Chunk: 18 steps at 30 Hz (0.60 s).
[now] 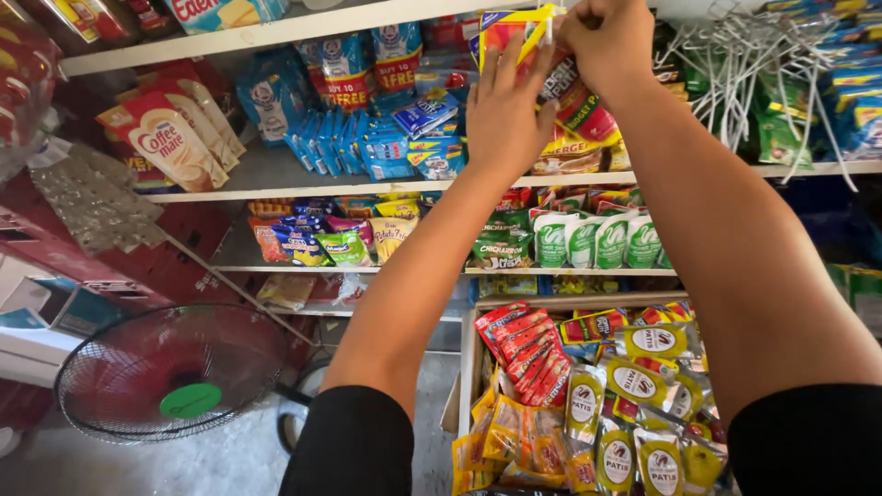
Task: The recorder is organizing and stocking various condiment and snack sachets on retail shelves and inside a display box.
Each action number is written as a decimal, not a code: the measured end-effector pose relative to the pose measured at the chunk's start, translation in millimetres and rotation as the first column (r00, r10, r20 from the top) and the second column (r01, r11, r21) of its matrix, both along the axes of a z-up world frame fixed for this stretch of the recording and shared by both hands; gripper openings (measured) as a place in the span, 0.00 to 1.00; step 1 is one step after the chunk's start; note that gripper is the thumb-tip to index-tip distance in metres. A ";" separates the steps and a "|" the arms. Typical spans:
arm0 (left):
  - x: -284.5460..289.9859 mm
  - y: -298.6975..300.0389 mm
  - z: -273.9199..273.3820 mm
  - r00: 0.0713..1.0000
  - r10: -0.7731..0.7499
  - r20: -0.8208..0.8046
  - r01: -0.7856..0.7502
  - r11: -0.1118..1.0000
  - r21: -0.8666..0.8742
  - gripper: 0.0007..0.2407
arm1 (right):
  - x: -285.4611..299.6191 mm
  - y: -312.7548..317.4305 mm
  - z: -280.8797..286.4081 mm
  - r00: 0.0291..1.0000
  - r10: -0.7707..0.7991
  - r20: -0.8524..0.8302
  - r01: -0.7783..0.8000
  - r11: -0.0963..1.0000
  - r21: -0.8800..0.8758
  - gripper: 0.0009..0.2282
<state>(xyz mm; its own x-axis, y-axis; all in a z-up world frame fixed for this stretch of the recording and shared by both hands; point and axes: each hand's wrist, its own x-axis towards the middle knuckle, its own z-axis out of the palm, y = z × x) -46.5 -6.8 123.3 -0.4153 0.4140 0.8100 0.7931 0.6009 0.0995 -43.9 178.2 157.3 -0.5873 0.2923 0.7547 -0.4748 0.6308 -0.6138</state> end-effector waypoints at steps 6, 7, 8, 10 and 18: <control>-2.5 11.0 0.6 0.997 0.074 0.025 -0.073 0.996 -0.046 0.29 | -25.9 13.7 -19.3 0.995 -0.078 -0.063 0.075 0.996 -0.056 0.10; -4.4 13.2 0.5 0.996 0.094 0.011 -0.093 0.995 -0.042 0.29 | -31.7 17.1 -21.6 0.989 -0.024 -0.145 0.016 0.998 -0.057 0.09; -5.5 15.9 -0.9 0.996 0.093 0.013 -0.093 0.995 -0.045 0.29 | -32.5 16.3 -21.0 0.989 -0.025 -0.143 0.016 0.998 -0.059 0.09; -7.2 21.2 -3.4 0.990 0.137 -0.010 -0.138 0.989 -0.048 0.28 | -33.4 14.6 -19.1 0.984 -0.063 -0.169 0.063 0.998 -0.006 0.06; -3.5 21.2 -7.9 0.986 0.169 -0.014 -0.169 0.984 -0.049 0.30 | -46.3 19.8 -37.9 0.953 -0.228 -0.200 0.241 0.969 0.044 0.10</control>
<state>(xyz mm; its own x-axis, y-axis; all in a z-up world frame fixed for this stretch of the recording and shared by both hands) -50.0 14.4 115.4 -0.4748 0.3786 0.7945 0.6806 0.7303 0.0587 -90.2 198.0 119.4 -0.3507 0.3496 0.8688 -0.4128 0.7750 -0.4785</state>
